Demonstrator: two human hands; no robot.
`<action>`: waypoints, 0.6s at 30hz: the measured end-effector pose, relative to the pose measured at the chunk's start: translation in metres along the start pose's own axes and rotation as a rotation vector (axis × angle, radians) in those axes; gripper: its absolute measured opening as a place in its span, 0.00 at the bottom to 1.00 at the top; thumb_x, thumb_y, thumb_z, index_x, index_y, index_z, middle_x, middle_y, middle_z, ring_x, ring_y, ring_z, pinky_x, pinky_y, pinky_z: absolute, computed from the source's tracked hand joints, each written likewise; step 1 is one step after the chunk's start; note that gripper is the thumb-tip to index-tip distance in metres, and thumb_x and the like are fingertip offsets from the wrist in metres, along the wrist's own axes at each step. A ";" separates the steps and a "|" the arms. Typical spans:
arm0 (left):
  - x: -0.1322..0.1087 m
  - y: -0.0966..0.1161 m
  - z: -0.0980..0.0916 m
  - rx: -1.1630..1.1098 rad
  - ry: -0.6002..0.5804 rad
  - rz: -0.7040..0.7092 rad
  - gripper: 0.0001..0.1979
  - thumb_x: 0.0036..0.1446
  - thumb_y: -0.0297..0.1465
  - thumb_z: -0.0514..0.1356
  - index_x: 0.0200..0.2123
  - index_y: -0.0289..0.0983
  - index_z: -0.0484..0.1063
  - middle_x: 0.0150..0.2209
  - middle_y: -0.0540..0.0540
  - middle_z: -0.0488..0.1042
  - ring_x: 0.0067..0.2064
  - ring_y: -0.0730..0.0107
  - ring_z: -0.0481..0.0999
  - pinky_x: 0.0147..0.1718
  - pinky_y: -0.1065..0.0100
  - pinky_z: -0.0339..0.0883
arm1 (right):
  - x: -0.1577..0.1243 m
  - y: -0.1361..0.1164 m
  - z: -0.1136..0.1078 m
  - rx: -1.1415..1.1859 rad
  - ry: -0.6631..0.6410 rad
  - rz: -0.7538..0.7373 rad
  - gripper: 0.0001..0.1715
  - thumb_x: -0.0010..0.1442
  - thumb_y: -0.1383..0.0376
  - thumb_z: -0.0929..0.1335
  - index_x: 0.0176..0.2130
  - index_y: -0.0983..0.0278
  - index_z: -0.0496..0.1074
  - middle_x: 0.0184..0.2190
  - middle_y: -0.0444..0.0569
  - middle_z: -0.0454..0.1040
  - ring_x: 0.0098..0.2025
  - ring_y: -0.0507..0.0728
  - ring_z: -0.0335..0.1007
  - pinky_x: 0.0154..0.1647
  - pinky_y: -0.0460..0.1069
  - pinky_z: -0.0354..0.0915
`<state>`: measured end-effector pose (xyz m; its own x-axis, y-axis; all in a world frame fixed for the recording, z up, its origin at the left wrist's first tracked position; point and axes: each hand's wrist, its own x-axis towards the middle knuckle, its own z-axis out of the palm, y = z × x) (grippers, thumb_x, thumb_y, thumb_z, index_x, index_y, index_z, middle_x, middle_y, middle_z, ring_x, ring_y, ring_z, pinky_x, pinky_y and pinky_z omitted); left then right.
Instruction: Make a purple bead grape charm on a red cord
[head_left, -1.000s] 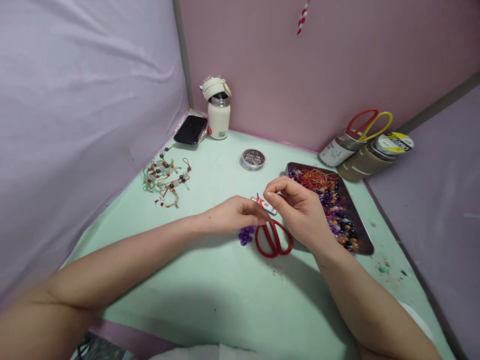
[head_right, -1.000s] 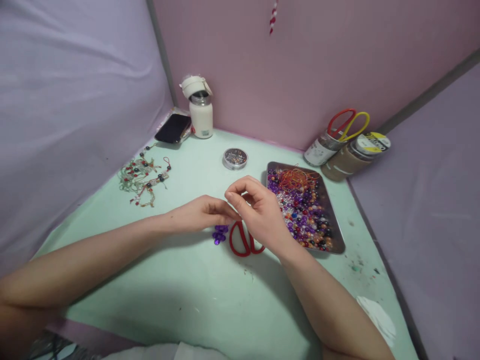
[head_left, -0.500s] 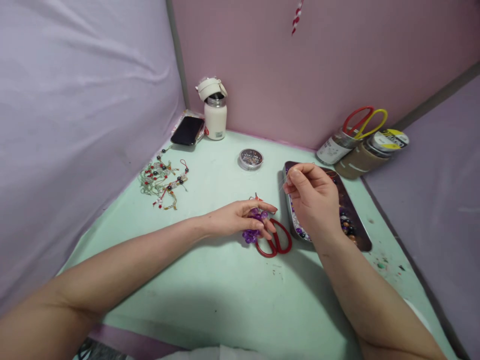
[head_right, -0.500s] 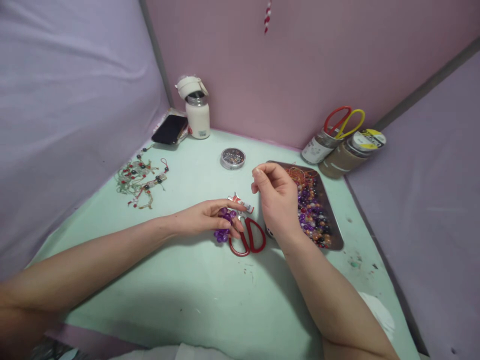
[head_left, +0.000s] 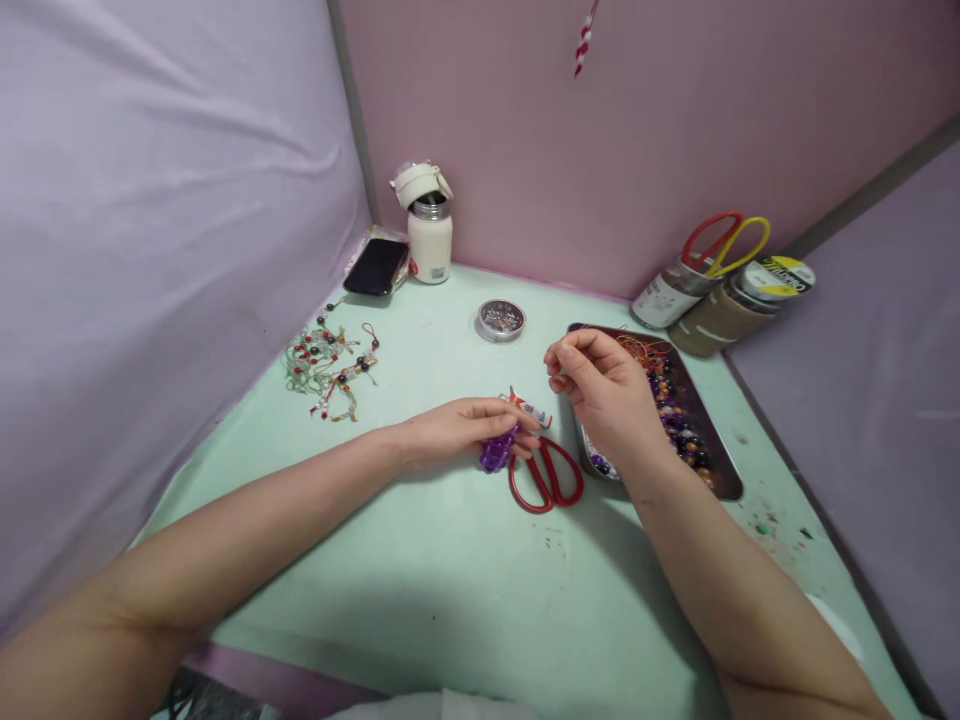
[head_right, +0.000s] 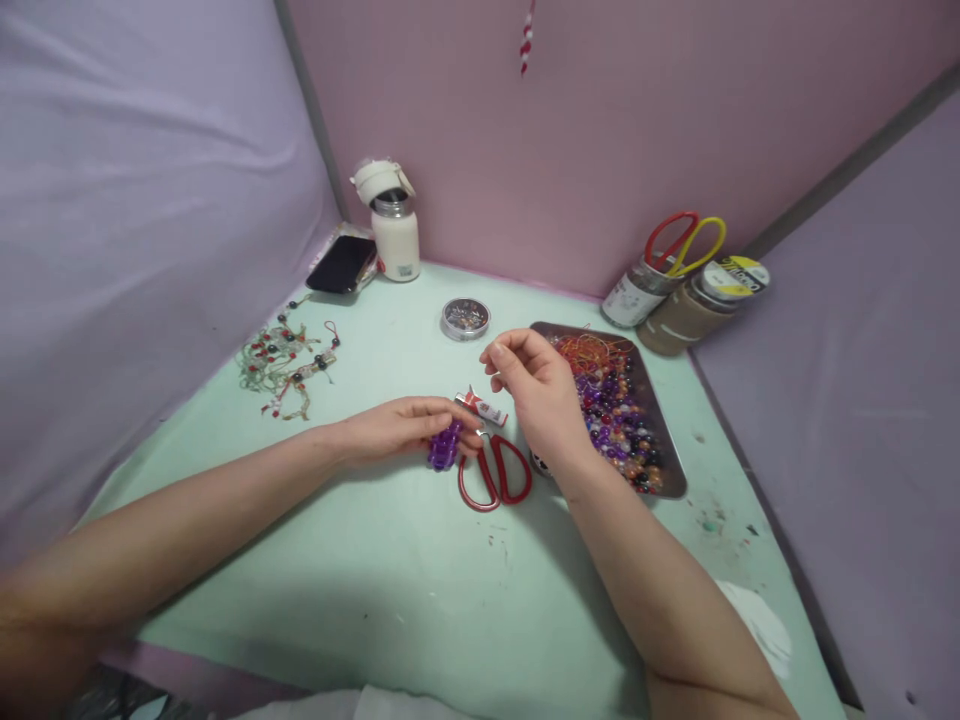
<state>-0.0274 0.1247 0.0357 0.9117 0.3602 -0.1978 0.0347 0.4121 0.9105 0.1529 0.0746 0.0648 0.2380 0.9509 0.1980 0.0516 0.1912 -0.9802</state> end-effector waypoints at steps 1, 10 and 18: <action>0.000 0.005 0.000 0.072 0.026 0.022 0.18 0.55 0.42 0.59 0.42 0.36 0.75 0.45 0.36 0.75 0.46 0.61 0.75 0.47 0.59 0.65 | -0.001 -0.004 0.001 0.016 -0.008 -0.002 0.07 0.58 0.60 0.67 0.33 0.61 0.66 0.31 0.44 0.68 0.31 0.50 0.63 0.30 0.45 0.63; -0.010 0.029 -0.006 0.813 0.065 0.304 0.12 0.57 0.32 0.56 0.42 0.36 0.75 0.46 0.44 0.76 0.47 0.67 0.73 0.50 0.66 0.62 | -0.037 -0.034 0.017 -0.085 -0.174 -0.015 0.09 0.60 0.60 0.66 0.33 0.63 0.67 0.28 0.44 0.68 0.28 0.49 0.61 0.31 0.46 0.61; -0.067 -0.029 0.026 1.049 0.089 0.279 0.08 0.58 0.30 0.56 0.38 0.40 0.76 0.44 0.46 0.75 0.48 0.67 0.71 0.51 0.65 0.58 | -0.108 -0.009 0.024 -0.084 -0.349 0.241 0.09 0.61 0.61 0.65 0.33 0.64 0.67 0.28 0.44 0.66 0.31 0.50 0.61 0.32 0.45 0.58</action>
<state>-0.0789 0.0671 0.0322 0.9103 0.4066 0.0769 0.2018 -0.5983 0.7754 0.1036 -0.0242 0.0525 -0.0891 0.9940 -0.0639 0.1167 -0.0533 -0.9917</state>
